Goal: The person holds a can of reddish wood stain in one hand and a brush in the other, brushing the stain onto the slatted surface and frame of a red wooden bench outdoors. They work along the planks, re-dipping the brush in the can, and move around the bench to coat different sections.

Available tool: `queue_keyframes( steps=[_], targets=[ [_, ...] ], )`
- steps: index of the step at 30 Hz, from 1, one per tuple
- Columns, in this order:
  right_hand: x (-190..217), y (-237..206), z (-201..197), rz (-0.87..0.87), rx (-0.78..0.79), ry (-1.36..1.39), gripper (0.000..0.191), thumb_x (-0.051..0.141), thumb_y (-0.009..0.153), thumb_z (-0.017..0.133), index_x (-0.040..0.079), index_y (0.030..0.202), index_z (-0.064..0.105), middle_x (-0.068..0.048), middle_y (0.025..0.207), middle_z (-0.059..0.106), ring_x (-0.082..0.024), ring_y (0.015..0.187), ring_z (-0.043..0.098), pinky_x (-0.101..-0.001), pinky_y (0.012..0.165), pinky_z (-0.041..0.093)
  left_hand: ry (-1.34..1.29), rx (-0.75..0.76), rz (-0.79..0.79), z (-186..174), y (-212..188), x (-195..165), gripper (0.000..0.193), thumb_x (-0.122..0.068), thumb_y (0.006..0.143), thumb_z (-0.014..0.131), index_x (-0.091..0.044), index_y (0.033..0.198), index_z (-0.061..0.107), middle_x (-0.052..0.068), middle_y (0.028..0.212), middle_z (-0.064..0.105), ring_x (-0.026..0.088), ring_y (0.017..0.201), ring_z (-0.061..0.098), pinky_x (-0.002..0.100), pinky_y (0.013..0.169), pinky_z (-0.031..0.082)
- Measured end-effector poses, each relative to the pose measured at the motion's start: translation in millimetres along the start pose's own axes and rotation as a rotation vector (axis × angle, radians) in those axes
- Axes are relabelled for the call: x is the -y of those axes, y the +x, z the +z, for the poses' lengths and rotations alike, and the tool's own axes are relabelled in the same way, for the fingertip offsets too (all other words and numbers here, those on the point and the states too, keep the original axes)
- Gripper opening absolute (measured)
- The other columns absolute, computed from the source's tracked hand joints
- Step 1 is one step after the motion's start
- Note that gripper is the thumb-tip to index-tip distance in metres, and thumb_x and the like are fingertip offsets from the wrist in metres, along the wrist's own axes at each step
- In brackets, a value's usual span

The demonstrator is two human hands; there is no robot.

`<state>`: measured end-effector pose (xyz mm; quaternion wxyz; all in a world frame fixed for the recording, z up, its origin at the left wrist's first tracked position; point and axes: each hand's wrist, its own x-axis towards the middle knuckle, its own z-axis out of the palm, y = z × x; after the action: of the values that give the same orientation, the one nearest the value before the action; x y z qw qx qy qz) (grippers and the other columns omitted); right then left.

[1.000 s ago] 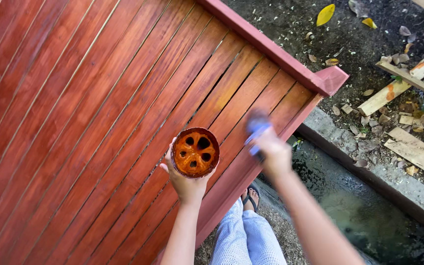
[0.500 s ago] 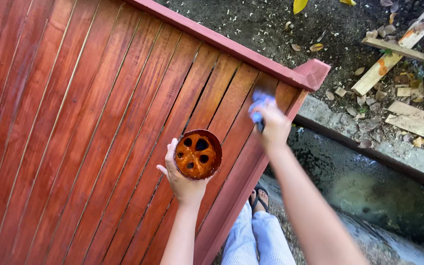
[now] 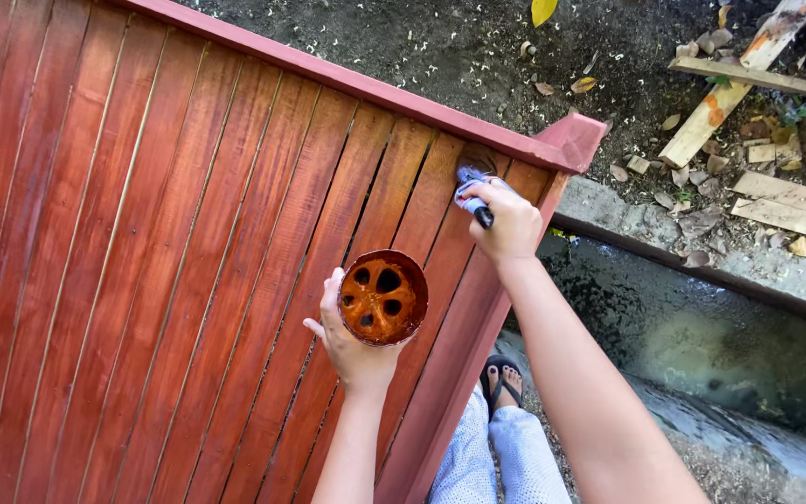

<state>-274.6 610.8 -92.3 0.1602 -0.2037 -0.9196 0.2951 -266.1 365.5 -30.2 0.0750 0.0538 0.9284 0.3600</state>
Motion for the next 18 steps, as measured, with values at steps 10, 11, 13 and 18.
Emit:
queue_keyframes(
  steps=[10, 11, 13, 18],
  targets=[
    [28.3, -79.7, -89.5, 0.342, 0.28, 0.572, 0.028, -0.007, 0.079, 0.075, 0.009, 0.102, 0.08, -0.007, 0.102, 0.082, -0.015, 0.094, 0.076, -0.029, 0.086, 0.058, 0.037, 0.026, 0.002, 14.3, 12.1, -5.6, 0.118, -0.034, 0.048, 0.102, -0.018, 0.146, 0.038, 0.006, 0.154, 0.047, 0.032, 0.149, 0.035, 0.077, 0.116, 0.004],
    [30.2, -77.8, -107.6, 0.387, 0.219, 0.603, 0.024, -0.007, 0.079, 0.078, 0.006, 0.099, 0.079, -0.006, 0.102, 0.081, -0.013, 0.094, 0.074, -0.0281, 0.086, 0.058, 0.049, 0.027, 0.001, 18.1, 13.7, -5.4, 0.118, -0.035, 0.048, 0.102, -0.018, 0.146, 0.039, 0.006, 0.153, 0.047, 0.032, 0.148, 0.035, 0.077, 0.116, 0.004],
    [39.2, -72.0, -139.3, 0.484, 0.15, 0.744, 0.021, -0.006, 0.078, 0.079, 0.003, 0.098, 0.077, -0.005, 0.099, 0.079, -0.012, 0.091, 0.073, -0.0273, 0.083, 0.059, 0.09, 0.025, 0.006, 26.7, 15.7, -6.4, 0.117, -0.036, 0.048, 0.101, -0.019, 0.146, 0.04, 0.004, 0.154, 0.047, 0.031, 0.149, 0.036, 0.077, 0.117, 0.005],
    [67.3, -44.3, -143.4, 0.47, 0.298, 0.829, 0.024, -0.005, 0.076, 0.08, 0.006, 0.098, 0.079, -0.004, 0.094, 0.079, -0.01, 0.085, 0.074, -0.0253, 0.078, 0.061, 0.163, 0.053, 0.062, 39.3, 8.5, -16.0, 0.112, -0.038, 0.05, 0.098, -0.019, 0.145, 0.042, 0.0, 0.153, 0.048, 0.029, 0.149, 0.034, 0.076, 0.117, 0.004]
  ],
)
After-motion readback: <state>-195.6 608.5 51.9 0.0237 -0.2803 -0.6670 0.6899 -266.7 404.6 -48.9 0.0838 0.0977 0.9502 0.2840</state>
